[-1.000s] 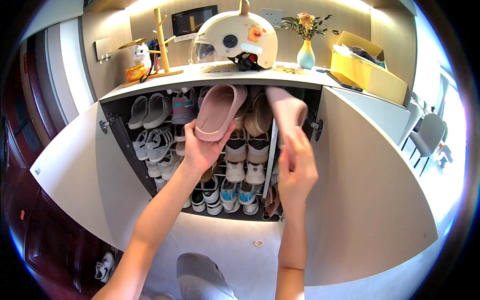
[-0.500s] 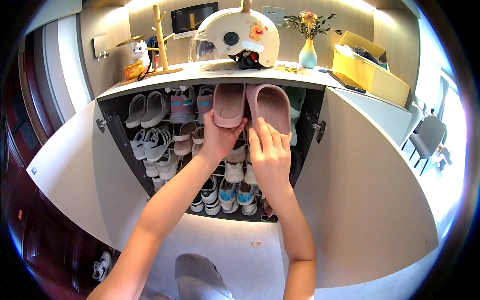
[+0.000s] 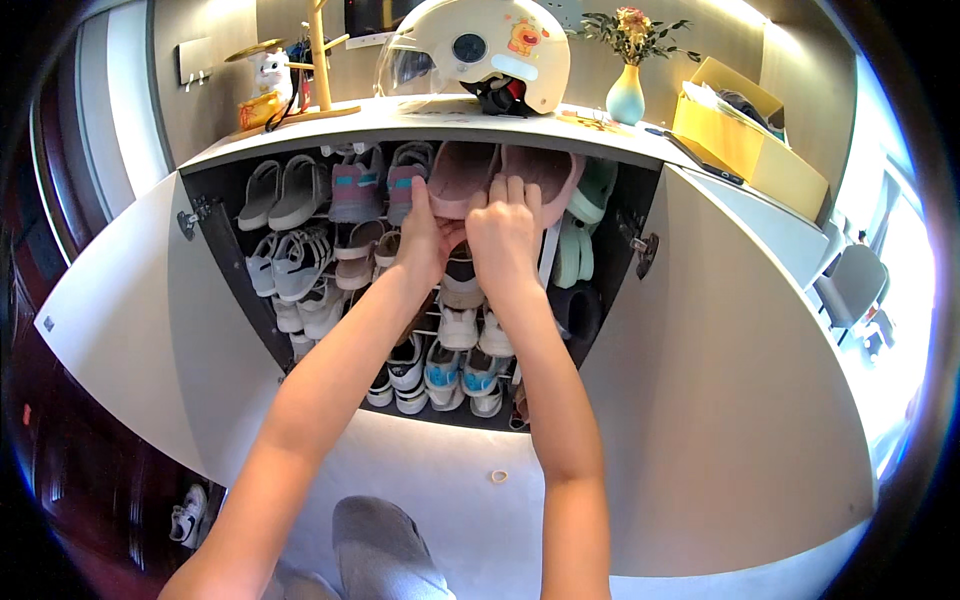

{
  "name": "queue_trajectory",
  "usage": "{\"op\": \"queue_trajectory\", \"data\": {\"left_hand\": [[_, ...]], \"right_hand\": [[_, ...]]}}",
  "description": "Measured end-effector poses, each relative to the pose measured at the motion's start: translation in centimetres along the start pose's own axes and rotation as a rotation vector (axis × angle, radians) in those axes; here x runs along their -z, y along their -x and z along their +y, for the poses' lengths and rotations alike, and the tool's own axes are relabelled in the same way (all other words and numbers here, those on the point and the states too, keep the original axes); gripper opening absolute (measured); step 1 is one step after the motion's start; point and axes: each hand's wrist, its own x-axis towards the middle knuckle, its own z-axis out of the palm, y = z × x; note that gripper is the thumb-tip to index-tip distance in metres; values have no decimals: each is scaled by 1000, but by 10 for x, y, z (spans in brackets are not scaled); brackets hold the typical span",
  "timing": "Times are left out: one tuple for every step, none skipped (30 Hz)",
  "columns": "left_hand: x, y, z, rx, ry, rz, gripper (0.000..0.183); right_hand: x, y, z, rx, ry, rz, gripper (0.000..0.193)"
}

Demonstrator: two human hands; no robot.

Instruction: The person cleans a pair of clogs using a cloth, then places them into a shoe cabinet and wipes a section of the floor.

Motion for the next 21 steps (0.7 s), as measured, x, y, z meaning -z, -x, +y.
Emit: {"op": "queue_trajectory", "data": {"left_hand": [[1,2,1,12,-36,14,55],[1,6,-1,14,-32,15,55],[3,10,-2,-37,-57,-3,52],[5,15,-4,-88,-81,-21,53],[6,20,-7,-91,-81,-22,53],[1,27,-14,-154,-90,0,56],[-3,33,-19,-217,-99,22,62],[-5,36,-24,-238,-121,20,70],[-5,33,-27,-247,-121,19,70],[-3,27,-34,-304,-169,-22,68],[-1,21,-40,-362,-217,-64,67],[-4,11,-39,-347,-180,7,65],[-2,6,-36,-339,-180,8,65],[2,2,-29,-303,-257,63,62],[6,1,-24,-271,-336,115,59],[9,4,-24,-290,-340,169,53],[14,10,-23,-295,-343,166,53],[24,15,-21,-329,-414,149,52],[31,20,-22,-357,-479,128,52],[37,25,-23,-406,-581,124,50],[38,30,-23,-409,-581,121,50]], "right_hand": [[2,-2,-1,-8,10,-104,20],[3,2,1,23,13,-4,17],[5,6,3,25,14,0,17],[6,13,7,31,4,71,16],[7,18,9,37,-7,141,16],[8,23,11,36,-21,134,15],[7,25,15,38,-15,133,15],[4,26,19,34,-89,128,14],[3,23,20,33,-170,132,13],[0,20,21,36,-173,134,13],[-5,15,22,60,-134,153,15],[-10,15,24,82,-94,168,16],[-14,20,23,79,-93,161,16],[-20,27,19,37,-111,209,20],[-25,34,17,-4,-127,261,25],[-24,43,16,-29,-150,242,37],[-21,54,12,-30,-150,248,37],[-7,60,0,-187,-143,300,44],[2,65,-5,-343,-128,347,51],[-6,71,-1,-421,-194,368,51],[-11,73,7,-421,-192,373,51]]}}
